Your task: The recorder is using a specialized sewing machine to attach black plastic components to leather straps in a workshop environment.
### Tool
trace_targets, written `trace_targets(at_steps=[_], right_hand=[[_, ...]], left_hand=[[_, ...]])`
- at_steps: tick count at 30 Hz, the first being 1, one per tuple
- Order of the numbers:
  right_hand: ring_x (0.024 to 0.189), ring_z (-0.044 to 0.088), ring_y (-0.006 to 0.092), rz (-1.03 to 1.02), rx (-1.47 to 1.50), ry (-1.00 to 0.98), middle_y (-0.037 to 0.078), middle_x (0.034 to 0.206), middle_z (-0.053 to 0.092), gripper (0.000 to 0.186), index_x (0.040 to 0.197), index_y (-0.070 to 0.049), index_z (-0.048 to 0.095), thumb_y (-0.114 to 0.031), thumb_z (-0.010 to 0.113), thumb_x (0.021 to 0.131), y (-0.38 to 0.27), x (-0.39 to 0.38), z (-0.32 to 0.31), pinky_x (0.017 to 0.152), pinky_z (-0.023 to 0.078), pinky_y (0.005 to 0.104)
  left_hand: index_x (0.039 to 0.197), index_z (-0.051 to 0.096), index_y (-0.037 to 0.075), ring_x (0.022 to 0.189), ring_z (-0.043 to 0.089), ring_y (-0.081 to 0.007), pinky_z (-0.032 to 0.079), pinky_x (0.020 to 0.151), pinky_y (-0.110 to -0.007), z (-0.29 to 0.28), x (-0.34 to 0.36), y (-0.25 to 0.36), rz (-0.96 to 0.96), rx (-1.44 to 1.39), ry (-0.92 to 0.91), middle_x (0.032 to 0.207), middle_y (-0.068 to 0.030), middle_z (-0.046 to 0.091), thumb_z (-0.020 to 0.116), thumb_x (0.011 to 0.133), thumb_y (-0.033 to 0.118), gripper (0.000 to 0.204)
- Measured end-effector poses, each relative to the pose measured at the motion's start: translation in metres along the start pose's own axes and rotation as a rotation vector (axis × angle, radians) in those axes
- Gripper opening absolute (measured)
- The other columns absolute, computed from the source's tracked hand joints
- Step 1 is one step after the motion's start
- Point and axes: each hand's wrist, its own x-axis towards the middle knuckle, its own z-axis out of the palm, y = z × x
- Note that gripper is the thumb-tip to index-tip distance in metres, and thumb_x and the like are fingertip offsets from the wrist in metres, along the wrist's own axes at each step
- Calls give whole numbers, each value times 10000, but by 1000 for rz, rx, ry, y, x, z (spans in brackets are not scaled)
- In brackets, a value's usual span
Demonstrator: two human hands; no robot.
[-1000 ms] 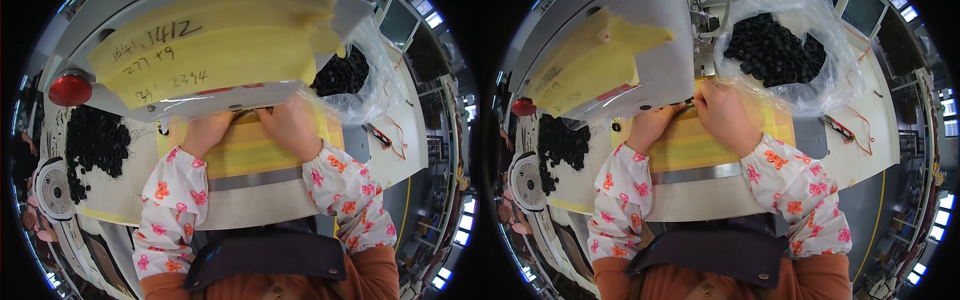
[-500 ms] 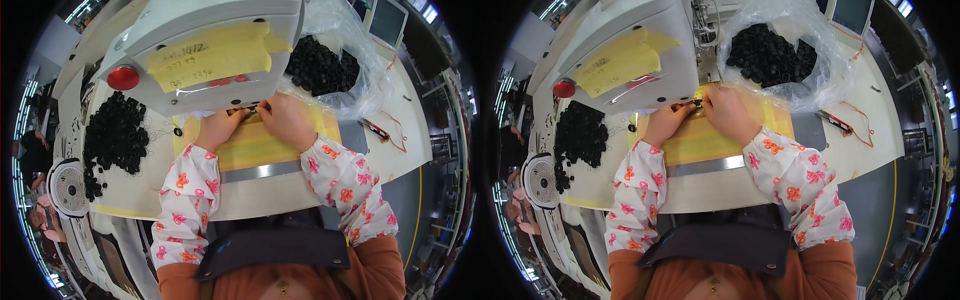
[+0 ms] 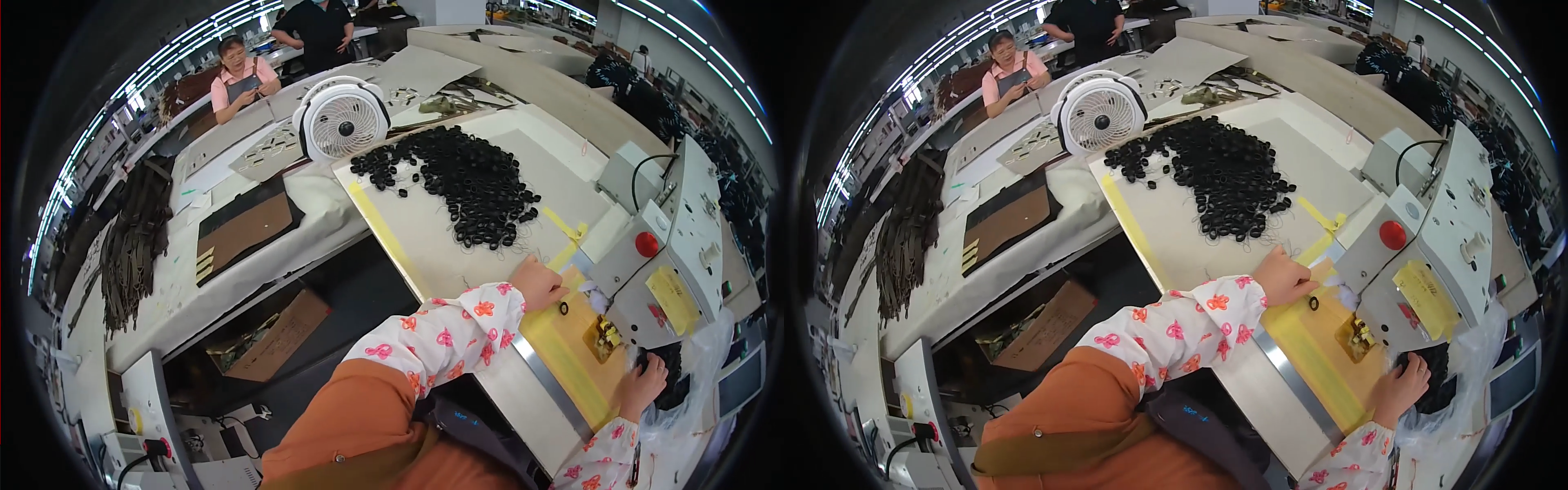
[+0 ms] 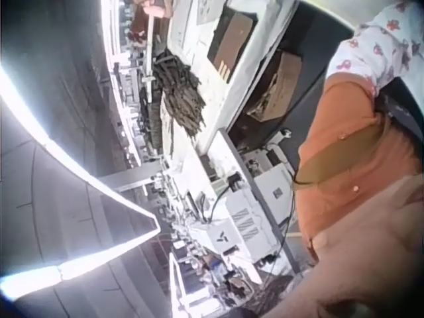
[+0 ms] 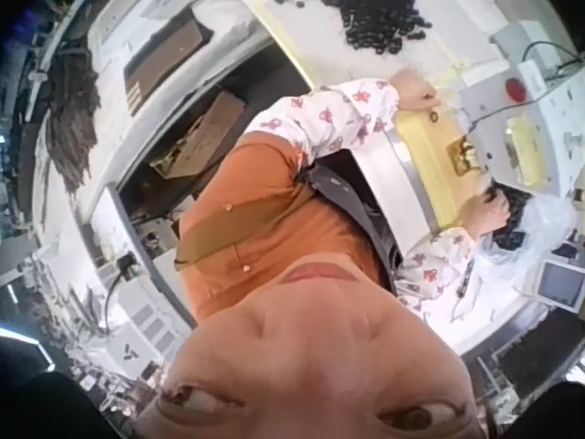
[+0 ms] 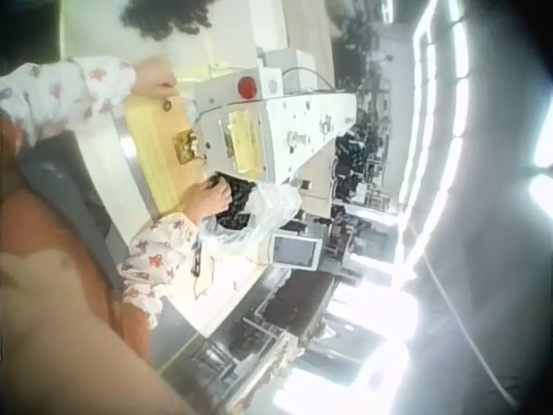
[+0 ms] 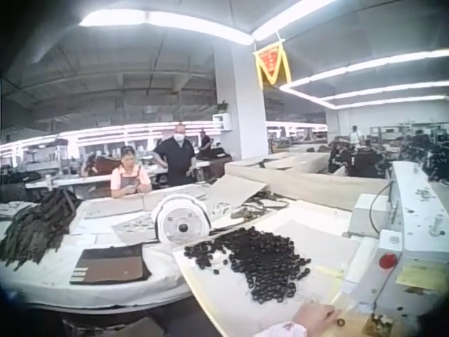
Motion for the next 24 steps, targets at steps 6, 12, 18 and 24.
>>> trace_targets(at_steps=[6,12,18,24], right_hand=[[854,506,253,11,-73,-82,54,892,555,209,900,-68,561,-29,546,695,-4,12,10,696,367,375],[827,502,256,34,-66,-42,59,848,543,154,861,-60,545,-40,542,709,3,15,11,680,354,381],[629,515,219,74,301,86,89,696,536,117,847,-28,524,4,519,735,-13,12,0,569,391,329],[535,478,132,215,700,-198,78,672,531,86,848,46,518,21,538,768,-60,-9,-14,501,397,248]], left_hand=[[708,614,90,763,520,-227,328,780,-363,18,2,25,182,120,86,758,-39,602,592,727,220,133],[1082,487,-34,966,489,-290,353,871,-384,76,3,67,276,118,-202,989,-158,554,588,718,171,430],[1034,468,-54,999,476,-359,390,845,-412,77,10,59,128,-230,-91,1027,-199,511,597,703,162,416],[943,522,24,791,560,-357,431,746,-441,72,8,59,189,-149,-98,902,-181,581,592,702,177,294]])
